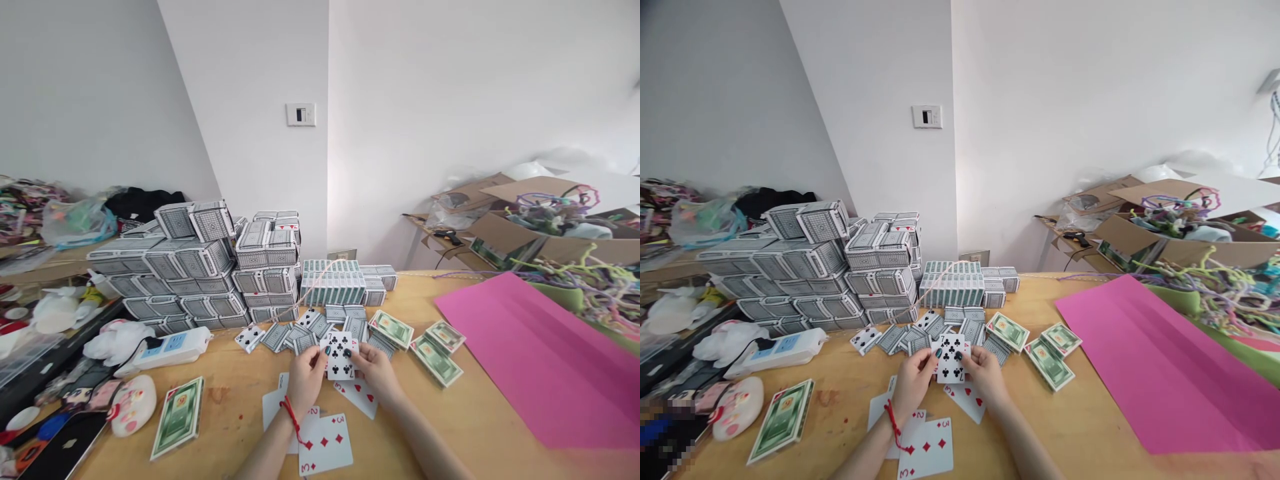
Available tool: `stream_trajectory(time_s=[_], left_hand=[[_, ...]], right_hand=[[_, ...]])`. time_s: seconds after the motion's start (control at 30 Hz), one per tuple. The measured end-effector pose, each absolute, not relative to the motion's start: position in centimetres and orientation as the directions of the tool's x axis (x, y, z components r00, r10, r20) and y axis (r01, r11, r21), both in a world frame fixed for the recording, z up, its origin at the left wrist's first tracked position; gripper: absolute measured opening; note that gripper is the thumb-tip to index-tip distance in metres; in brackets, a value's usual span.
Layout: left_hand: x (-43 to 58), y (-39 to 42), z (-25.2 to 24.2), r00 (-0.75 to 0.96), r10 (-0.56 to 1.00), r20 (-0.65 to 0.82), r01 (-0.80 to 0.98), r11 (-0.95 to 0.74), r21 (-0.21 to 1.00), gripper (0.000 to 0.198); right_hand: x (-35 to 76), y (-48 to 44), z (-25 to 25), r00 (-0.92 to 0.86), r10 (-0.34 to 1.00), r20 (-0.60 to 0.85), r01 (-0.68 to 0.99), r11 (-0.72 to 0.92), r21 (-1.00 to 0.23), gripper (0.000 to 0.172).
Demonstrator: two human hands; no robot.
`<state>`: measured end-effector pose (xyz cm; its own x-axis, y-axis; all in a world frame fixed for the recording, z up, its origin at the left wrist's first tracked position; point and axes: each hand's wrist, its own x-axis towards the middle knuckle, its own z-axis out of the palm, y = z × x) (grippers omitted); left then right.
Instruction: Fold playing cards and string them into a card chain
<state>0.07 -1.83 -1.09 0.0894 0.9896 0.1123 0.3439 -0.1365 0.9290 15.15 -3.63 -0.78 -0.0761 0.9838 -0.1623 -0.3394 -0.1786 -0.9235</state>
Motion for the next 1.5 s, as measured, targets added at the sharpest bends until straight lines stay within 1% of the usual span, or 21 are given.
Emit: stream_trajectory(time_s=[0.2,0.3,0.37,0.43,0.5,0.53,0.6,0.77,1.0,1.1,1.27,1.5], left_hand=[[0.0,-1.9,-1.4,0.096,0.990,0.101,0.296,-0.125,0.947,0.028],[-0.1,-2.0,-1.3,0.093,0.993,0.073,0.224,-0.092,0.970,0.028],[-0.2,-2.0,-1.1,0.100,0.994,0.040,0.115,-0.051,0.992,0.027],[-0.3,-1.9,-0.9,0.139,0.990,-0.020,-0.066,0.029,0.997,0.027],[-0.5,-1.7,-0.6,0.221,0.972,-0.080,-0.255,0.137,0.957,0.027],[-0.7,-1.6,-0.5,0.268,0.958,-0.105,-0.320,0.191,0.928,0.026],[-0.9,-1.5,-0.2,0.348,0.927,-0.141,-0.378,0.276,0.884,0.025],[-1.3,-1.3,0.2,0.439,0.874,-0.208,-0.348,0.378,0.858,0.026],[-0.8,-1.4,0.4,0.443,0.870,-0.216,-0.309,0.375,0.874,0.024],[-0.5,-1.4,0.4,0.410,0.883,-0.228,-0.287,0.363,0.887,0.026],[0.0,-1.6,0.4,0.326,0.918,-0.224,-0.183,0.294,0.938,0.029],[0.7,-1.7,-0.4,0.207,0.970,-0.128,-0.119,0.155,0.981,0.033]], right_hand=[[15.4,-3.3,-1.5,-0.068,0.984,-0.165,-0.325,-0.178,-0.929,0.042],[15.4,-3.1,-1.8,-0.066,0.983,-0.169,-0.321,-0.181,-0.929,0.043],[15.4,-3.1,-1.7,-0.085,0.983,-0.162,-0.337,-0.181,-0.924,0.044],[15.4,-3.1,-1.6,-0.102,0.982,-0.161,-0.343,-0.186,-0.921,0.045],[15.4,-3.2,-1.5,-0.104,0.981,-0.163,-0.337,-0.189,-0.923,0.045],[15.4,-3.2,-1.4,-0.101,0.982,-0.162,-0.332,-0.187,-0.924,0.045],[15.4,-3.3,-1.3,-0.090,0.983,-0.158,-0.327,-0.179,-0.928,0.044],[15.6,-3.3,-1.4,-0.087,0.984,-0.153,-0.331,-0.174,-0.927,0.039],[15.5,-3.4,-1.5,-0.096,0.984,-0.151,-0.311,-0.174,-0.934,0.041],[15.5,-3.4,-1.6,-0.089,0.983,-0.158,-0.294,-0.178,-0.939,0.041],[15.4,-3.6,-1.4,-0.062,0.987,-0.146,-0.273,-0.158,-0.949,0.039],[15.0,-3.9,-0.5,-0.061,0.987,-0.146,-0.295,-0.158,-0.942,0.038]])
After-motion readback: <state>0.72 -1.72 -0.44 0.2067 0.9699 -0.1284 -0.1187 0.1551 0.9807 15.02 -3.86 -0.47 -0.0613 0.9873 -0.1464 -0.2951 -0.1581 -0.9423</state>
